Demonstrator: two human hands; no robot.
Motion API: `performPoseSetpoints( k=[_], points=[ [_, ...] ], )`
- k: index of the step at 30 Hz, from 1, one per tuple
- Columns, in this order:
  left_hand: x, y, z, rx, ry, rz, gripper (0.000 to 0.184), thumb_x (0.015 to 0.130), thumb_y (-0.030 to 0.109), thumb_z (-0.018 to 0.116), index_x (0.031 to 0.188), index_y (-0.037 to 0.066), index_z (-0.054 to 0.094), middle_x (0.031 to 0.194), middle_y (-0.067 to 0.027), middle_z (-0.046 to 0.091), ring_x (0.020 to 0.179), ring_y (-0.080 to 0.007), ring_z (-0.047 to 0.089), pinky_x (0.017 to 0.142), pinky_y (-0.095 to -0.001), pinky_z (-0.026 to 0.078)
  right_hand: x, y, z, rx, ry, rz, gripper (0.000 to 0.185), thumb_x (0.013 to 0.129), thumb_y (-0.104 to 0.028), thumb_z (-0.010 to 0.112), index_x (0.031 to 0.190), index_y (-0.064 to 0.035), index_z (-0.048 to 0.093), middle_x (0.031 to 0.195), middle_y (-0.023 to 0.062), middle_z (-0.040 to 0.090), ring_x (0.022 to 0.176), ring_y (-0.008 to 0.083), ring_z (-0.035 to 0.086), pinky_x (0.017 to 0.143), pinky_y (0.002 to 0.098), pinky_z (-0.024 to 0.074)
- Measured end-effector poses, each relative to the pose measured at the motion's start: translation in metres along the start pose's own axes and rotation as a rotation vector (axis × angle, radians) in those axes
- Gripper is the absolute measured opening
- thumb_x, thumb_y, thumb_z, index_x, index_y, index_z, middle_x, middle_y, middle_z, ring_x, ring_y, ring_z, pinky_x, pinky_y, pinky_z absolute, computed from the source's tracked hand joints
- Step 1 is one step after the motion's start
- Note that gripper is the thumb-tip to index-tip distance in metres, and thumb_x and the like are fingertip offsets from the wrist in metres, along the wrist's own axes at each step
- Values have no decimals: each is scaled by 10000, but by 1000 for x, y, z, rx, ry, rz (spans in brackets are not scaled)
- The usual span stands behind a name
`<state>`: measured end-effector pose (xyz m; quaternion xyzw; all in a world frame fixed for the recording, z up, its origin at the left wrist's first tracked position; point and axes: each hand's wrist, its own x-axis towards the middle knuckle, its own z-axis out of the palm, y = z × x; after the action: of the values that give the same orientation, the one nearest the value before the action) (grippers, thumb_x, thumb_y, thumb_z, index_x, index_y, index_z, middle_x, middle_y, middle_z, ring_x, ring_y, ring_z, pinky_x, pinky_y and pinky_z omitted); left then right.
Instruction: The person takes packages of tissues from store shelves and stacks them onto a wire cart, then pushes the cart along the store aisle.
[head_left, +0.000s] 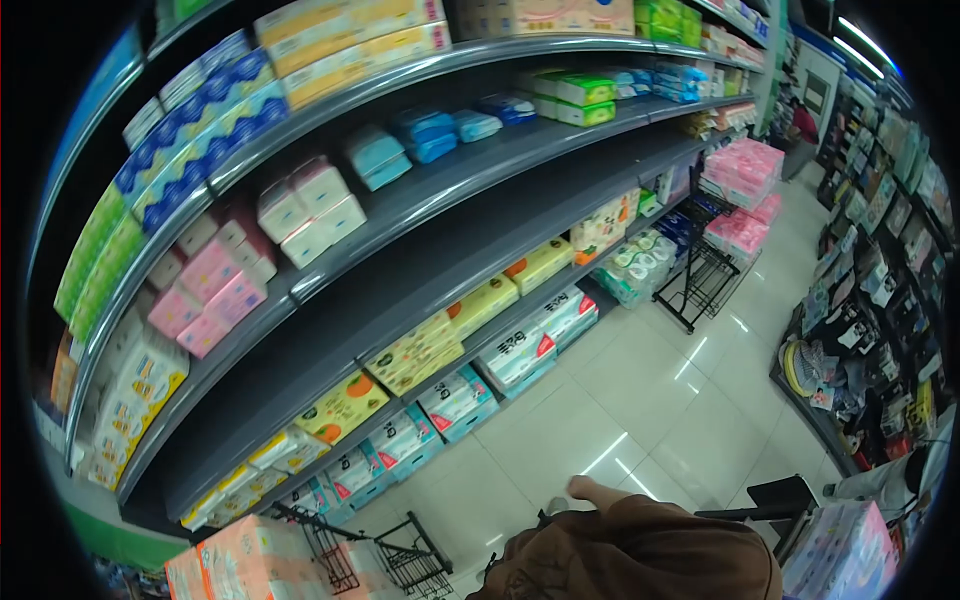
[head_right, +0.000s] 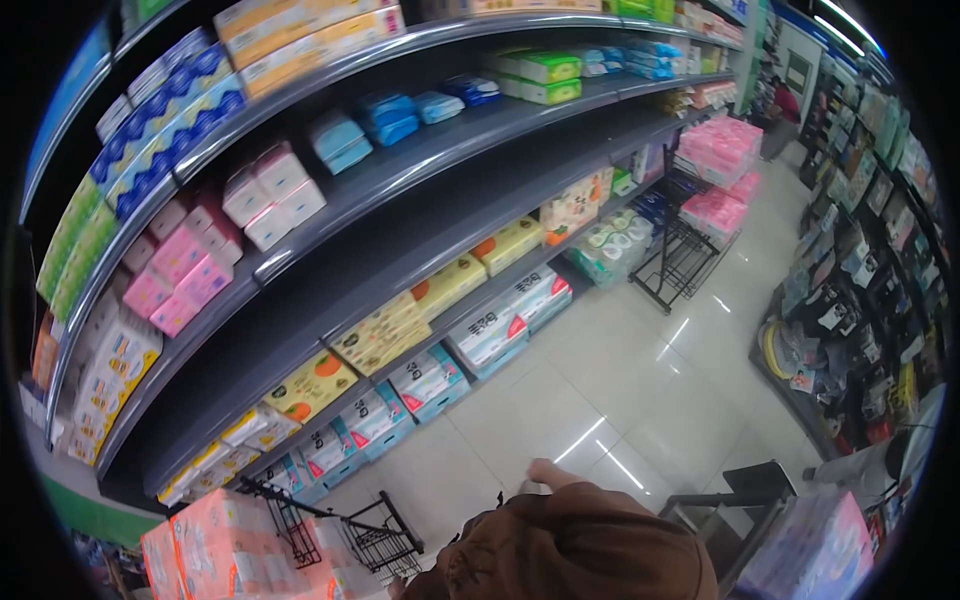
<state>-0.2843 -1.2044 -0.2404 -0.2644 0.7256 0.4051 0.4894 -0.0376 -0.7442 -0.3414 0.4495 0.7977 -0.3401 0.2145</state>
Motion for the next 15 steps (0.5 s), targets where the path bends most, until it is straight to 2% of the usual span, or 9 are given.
performPoseSetpoints(
  k=[2, 4, 6, 8, 10, 12, 14, 15],
  points=[
    [-3, 32, 25, 82, -13, 17, 459, 919, 449, 445, 1253, 135, 451, 1158, -53, 518, 904, -255, 544, 758, -436, 455, -17, 81, -19, -14, 40, 65, 352, 843, -275, 489, 930, -16, 710, 987, 206, 687, 973, 384, 643, 877, 443, 505],
    [-6, 64, 59, 153, -33, 23, 418, 921, 415, 456, 1226, 130, 469, 1116, -50, 537, 863, -244, 552, 723, -427, 466, -43, 142, -37, 40, 64, 150, 359, 855, -279, 506, 914, 17, 700, 990, 241, 676, 945, 386, 653, 856, 455, 514],
    [-3, 93, 96, 167, -73, 73, 378, 923, 381, 468, 1199, 125, 487, 1074, -48, 555, 822, -232, 560, 688, -417, 477, -84, 173, -63, 307, -13, 422, 356, 853, -267, 498, 878, 28, 695, 887, 219, 694, 816, 370, 675, 777, 444, 539],
    [70, 109, 138, -52, -115, 295, 313, 906, 281, 517, 1169, 111, 522, 995, -59, 571, 782, -213, 577, 611, -360, 484, -98, 217, -50, 499, -41, 577, 332, 847, -242, 488, 851, 19, 692, 789, 184, 698, 689, 330, 679, 669, 427, 555],
    [56, 146, 202, 345, -71, 323, 555, 931, 406, 534, 1346, 46, 458, 1268, -139, 550, 1053, -295, 596, 830, -419, 504, -118, 249, -20, 732, 44, 628, 317, 840, -219, 472, 832, 14, 687, 741, 156, 694, 628, 288, 669, 591, 408, 551],
    [40, 177, 260, 488, -76, 484, 377, 909, 263, 552, 1196, 18, 571, 1063, -124, 632, 820, -234, 646, 639, -350, 517, -136, 260, 14, 869, 80, 707, 294, 824, -210, 489, 827, 15, 678, 764, 159, 692, 617, 284, 664, 578, 405, 548],
    [39, 207, 310, 640, -171, 540, 387, 912, 290, 554, 1176, 8, 585, 1039, -118, 647, 804, -215, 649, 620, -329, 513, -157, 246, 47, 1133, 108, 807, 283, 820, -217, 525, 848, 17, 683, 792, 162, 685, 645, 258, 660, 606, 384, 546],
    [40, 221, 336, 692, -206, 544, 380, 901, 292, 563, 1176, 30, 579, 1047, -100, 635, 830, -218, 645, 629, -332, 510, -166, 241, 60, 1112, 109, 782, 284, 824, -222, 542, 889, 14, 687, 792, 153, 682, 672, 241, 658, 619, 384, 544]
  ],
)
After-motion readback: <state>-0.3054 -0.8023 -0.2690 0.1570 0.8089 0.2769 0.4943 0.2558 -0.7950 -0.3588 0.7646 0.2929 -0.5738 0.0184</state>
